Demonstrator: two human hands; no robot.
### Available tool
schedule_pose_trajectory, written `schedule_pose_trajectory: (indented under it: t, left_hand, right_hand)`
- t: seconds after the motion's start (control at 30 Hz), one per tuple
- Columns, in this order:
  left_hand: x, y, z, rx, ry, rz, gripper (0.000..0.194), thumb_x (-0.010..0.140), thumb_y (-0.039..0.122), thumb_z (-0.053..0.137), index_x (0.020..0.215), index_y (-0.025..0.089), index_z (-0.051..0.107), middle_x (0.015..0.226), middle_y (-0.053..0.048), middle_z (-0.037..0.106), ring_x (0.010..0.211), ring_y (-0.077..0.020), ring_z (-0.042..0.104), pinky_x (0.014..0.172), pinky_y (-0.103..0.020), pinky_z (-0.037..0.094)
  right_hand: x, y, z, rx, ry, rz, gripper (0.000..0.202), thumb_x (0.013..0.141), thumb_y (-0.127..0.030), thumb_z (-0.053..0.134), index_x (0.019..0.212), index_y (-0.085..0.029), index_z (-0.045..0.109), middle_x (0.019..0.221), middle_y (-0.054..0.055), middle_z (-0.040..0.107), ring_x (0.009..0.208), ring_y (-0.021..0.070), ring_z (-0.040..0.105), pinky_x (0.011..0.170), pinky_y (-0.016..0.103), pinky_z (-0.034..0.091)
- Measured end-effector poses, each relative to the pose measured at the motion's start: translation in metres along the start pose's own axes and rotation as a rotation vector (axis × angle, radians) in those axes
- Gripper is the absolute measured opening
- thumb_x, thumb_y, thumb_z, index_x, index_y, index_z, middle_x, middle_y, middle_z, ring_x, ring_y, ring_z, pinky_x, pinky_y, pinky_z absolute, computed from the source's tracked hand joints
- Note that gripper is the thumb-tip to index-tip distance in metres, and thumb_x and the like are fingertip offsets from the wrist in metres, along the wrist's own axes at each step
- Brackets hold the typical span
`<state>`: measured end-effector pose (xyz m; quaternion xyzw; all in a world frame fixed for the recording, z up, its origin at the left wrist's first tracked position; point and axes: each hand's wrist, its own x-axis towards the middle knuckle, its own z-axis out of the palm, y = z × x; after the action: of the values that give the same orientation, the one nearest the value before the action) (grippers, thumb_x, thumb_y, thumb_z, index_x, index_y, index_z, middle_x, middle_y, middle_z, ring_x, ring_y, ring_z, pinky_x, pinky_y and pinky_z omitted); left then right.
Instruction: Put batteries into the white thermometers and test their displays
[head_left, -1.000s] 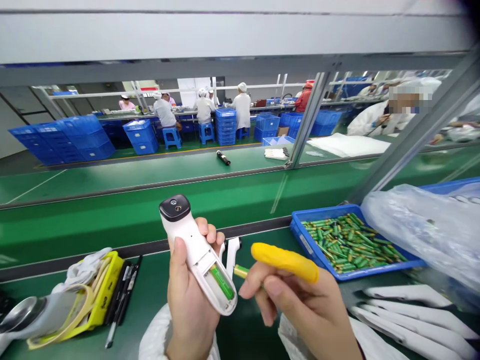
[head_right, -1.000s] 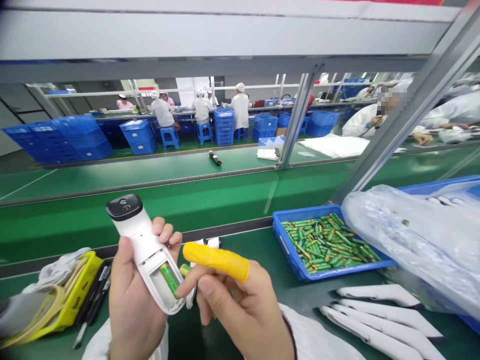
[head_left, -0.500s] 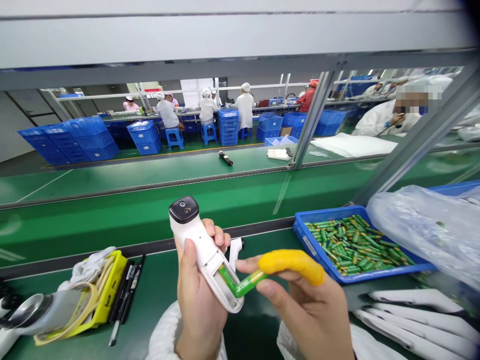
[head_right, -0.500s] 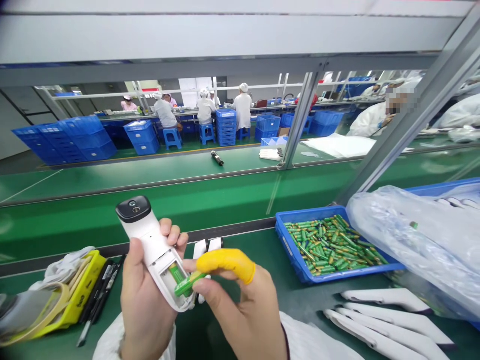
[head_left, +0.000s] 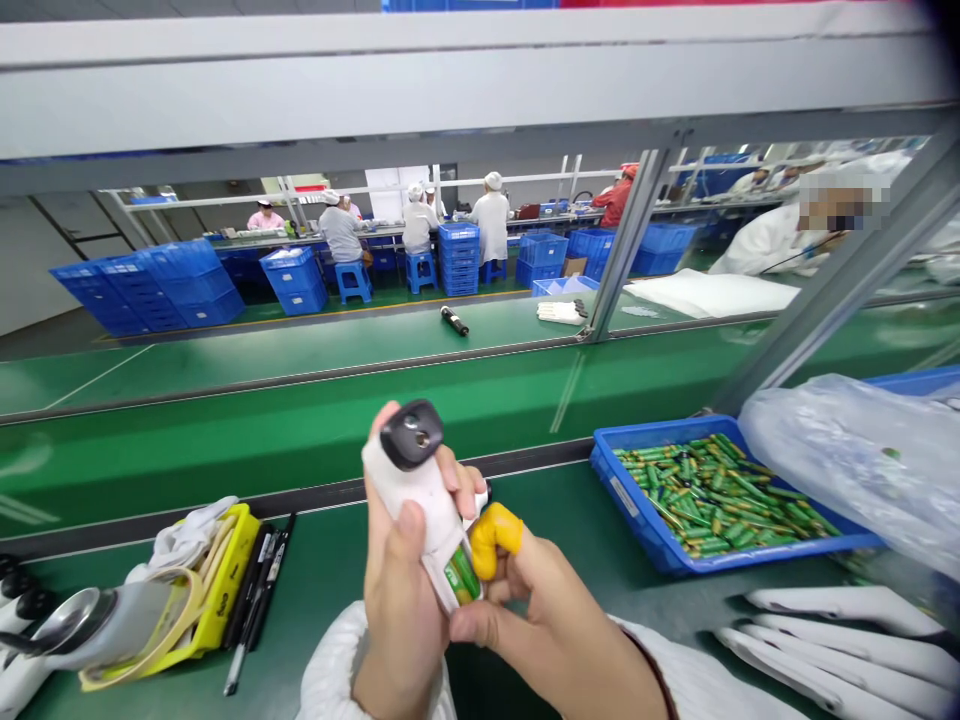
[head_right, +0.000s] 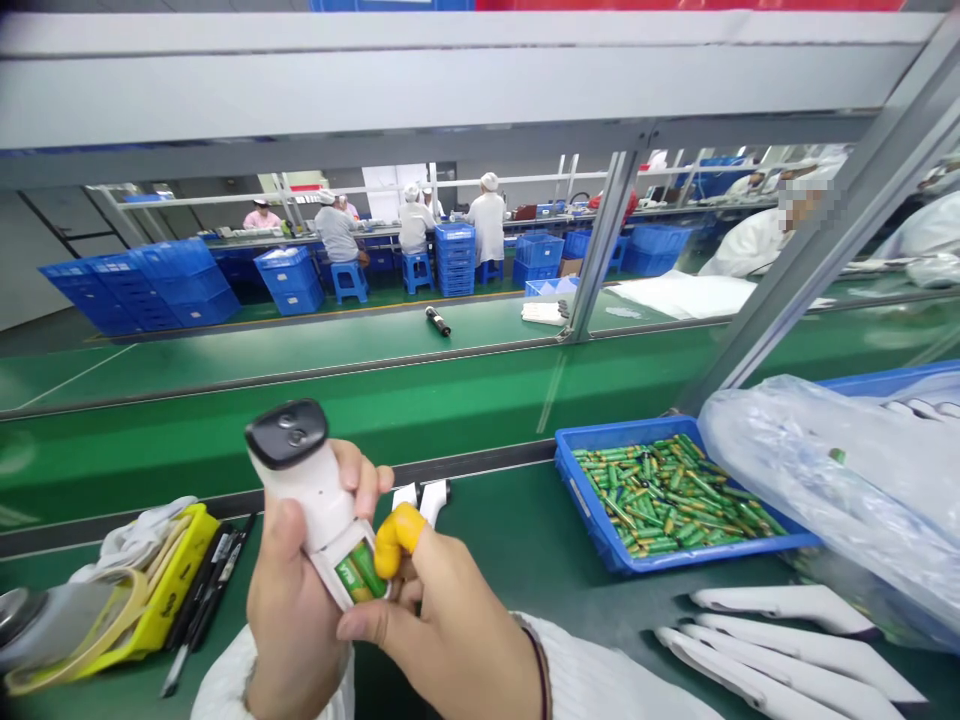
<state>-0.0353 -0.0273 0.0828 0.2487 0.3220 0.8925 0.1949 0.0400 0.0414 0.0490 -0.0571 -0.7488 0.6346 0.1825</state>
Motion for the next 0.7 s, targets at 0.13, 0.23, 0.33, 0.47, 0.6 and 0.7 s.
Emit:
schedule_pose_trajectory:
  t: [0.13,0.23,0.33,0.47,0.6,0.7]
  left_hand:
    - [0.000,-0.005,-0.003,-0.010,-0.047,-0.128,0.030,0.087,0.048,0.052,0.078,0.019,0.055,0.071,-0.001,0.048,0.068,-0.0137,0.046,0.069,-0.024,0.046]
    - [0.000,-0.010,-0.005,0.007,-0.003,-0.253,0.030,0.085,0.049,0.053,0.087,0.020,0.059,0.072,-0.001,0.052,0.061,-0.0126,0.048,0.054,-0.022,0.044]
    - [-0.001,-0.015,-0.003,0.147,-0.042,-0.341,0.031,0.086,0.047,0.054,0.097,0.018,0.060,0.068,-0.002,0.057,0.056,-0.0121,0.051,0.050,-0.021,0.043]
    - [-0.004,-0.030,0.003,0.266,-0.122,-0.457,0.040,0.086,0.046,0.056,0.114,0.016,0.055,0.087,-0.008,0.064,0.058,-0.0132,0.057,0.052,-0.024,0.047]
    - [-0.013,-0.061,-0.001,0.546,-0.220,-0.564,0.067,0.083,0.034,0.061,0.142,0.019,0.033,0.108,-0.014,0.061,0.073,-0.0197,0.061,0.061,-0.030,0.049]
    - [-0.027,-0.091,-0.012,0.809,-0.298,-0.464,0.063,0.079,0.020,0.063,0.139,0.020,0.043,0.115,-0.014,0.059,0.091,-0.0247,0.060,0.083,-0.037,0.044]
  right_hand:
    - [0.002,-0.006,0.005,0.185,-0.003,0.045,0.053,0.066,-0.065,0.071,0.072,-0.020,0.045,0.059,-0.006,0.039,0.049,0.0073,0.036,0.042,0.017,0.034]
    - [-0.002,-0.016,-0.013,-0.090,0.023,-0.071,0.043,0.076,-0.056,0.066,0.067,-0.019,0.048,0.057,-0.005,0.046,0.049,0.0083,0.040,0.045,0.019,0.035]
    - [-0.011,-0.010,-0.066,-0.495,0.227,-0.091,0.030,0.087,-0.049,0.055,0.083,-0.020,0.059,0.072,0.002,0.062,0.060,0.0139,0.054,0.054,0.024,0.042]
    - [-0.026,0.032,-0.177,-0.947,0.416,0.207,0.034,0.090,-0.044,0.044,0.107,-0.018,0.058,0.092,0.009,0.066,0.081,0.0214,0.063,0.075,0.033,0.048]
    - [-0.046,0.069,-0.260,-1.147,0.217,0.477,0.039,0.070,-0.035,0.069,0.104,-0.015,0.065,0.089,0.011,0.067,0.083,0.0280,0.065,0.077,0.037,0.049]
    - [-0.055,0.082,-0.278,-1.198,0.122,0.529,0.060,0.054,-0.024,0.083,0.111,-0.016,0.064,0.103,0.014,0.065,0.099,0.0318,0.062,0.087,0.038,0.046]
